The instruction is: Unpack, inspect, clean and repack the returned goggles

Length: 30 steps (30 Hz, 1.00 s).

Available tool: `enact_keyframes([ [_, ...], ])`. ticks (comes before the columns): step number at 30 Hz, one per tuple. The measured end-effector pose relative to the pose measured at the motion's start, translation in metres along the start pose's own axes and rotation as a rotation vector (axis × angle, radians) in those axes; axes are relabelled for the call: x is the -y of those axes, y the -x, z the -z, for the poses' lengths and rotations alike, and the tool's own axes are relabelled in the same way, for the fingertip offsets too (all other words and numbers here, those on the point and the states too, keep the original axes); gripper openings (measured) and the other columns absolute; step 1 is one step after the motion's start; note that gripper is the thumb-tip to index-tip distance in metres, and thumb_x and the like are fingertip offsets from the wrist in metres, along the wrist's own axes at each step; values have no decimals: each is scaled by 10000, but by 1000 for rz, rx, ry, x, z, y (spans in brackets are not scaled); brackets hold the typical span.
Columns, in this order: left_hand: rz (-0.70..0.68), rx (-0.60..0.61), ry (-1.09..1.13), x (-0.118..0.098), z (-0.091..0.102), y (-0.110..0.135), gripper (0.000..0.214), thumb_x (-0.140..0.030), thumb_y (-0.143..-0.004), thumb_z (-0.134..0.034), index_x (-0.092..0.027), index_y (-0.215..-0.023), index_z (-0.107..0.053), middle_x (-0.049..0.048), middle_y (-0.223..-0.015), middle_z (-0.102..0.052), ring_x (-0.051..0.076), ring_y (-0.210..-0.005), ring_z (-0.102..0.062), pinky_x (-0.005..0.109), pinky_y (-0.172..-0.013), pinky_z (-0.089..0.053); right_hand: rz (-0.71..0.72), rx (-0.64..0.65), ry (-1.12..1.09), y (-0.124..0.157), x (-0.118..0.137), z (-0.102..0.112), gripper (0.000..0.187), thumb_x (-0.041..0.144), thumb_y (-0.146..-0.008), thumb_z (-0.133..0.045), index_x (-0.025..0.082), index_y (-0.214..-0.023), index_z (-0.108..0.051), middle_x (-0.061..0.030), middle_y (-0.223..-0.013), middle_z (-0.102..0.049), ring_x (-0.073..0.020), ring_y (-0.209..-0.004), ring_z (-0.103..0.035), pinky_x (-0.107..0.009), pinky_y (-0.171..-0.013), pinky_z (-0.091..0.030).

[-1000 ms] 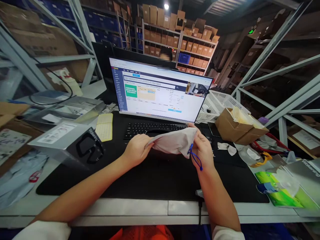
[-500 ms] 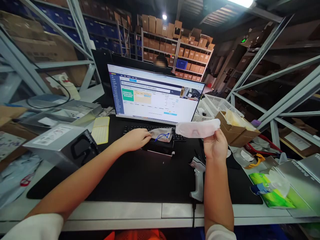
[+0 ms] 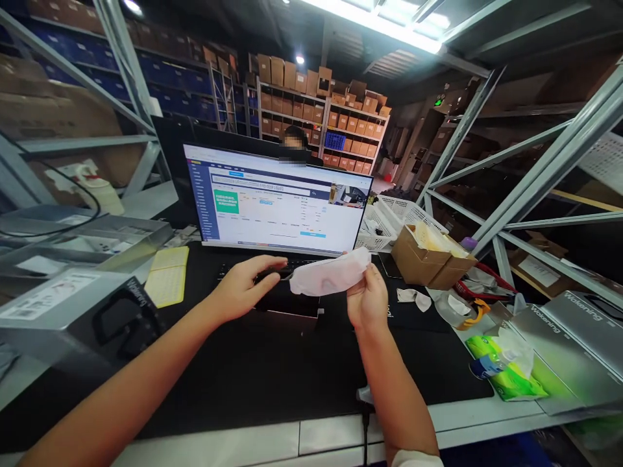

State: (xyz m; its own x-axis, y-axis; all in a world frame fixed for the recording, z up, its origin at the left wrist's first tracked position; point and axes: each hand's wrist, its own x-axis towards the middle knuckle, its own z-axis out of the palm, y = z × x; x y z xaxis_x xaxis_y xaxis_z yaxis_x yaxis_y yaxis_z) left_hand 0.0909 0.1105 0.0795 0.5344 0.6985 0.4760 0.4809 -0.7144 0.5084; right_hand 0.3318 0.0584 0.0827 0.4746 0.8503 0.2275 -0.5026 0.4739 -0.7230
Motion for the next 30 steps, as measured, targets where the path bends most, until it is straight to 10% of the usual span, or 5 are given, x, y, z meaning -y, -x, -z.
enact_keyframes([
  [3,-113,-143,33,-4,-10,19,812,-508,-789,-738,-203,-1488,-462,129,-1509,-534,327,-1366,-529,441,-1162,-417,-71,-27,-30,17,-19,-13,103,268,-827,-716,196,-899,-704,-46,-970,-773,-192,-959,-724,-340,-919,-594],
  [7,85,-136,197,4,-21,22,555,-360,-752,-768,-218,-1262,-601,80,-1177,-723,275,-1025,-707,374,-895,-573,-182,148,20,35,-29,-18,180,386,-906,-670,208,-881,-685,-39,-1018,-746,-194,-942,-698,-382,-852,-615],
  [17,233,293,1006,30,-22,23,672,-457,-716,-839,-170,-1240,-531,118,-1037,-736,296,-920,-723,332,-713,-536,400,476,686,32,0,7,292,253,-943,-672,337,-1223,-670,-29,-1094,-707,-183,-971,-668,-343,-869,-546],
  [22,214,245,898,33,-28,23,646,-432,-669,-877,-188,-1189,-581,68,-1088,-690,255,-953,-672,321,-781,-506,639,498,784,31,13,9,163,210,-950,-626,303,-1021,-738,-54,-1141,-654,-229,-1072,-631,-403,-922,-516],
  [30,186,259,722,35,-22,25,556,-383,-680,-873,-206,-1118,-581,31,-1040,-646,214,-934,-627,287,-776,-482,515,623,1122,24,39,15,164,279,-958,-608,271,-1031,-755,-79,-1422,-576,-283,-1300,-552,-452,-1056,-465],
])
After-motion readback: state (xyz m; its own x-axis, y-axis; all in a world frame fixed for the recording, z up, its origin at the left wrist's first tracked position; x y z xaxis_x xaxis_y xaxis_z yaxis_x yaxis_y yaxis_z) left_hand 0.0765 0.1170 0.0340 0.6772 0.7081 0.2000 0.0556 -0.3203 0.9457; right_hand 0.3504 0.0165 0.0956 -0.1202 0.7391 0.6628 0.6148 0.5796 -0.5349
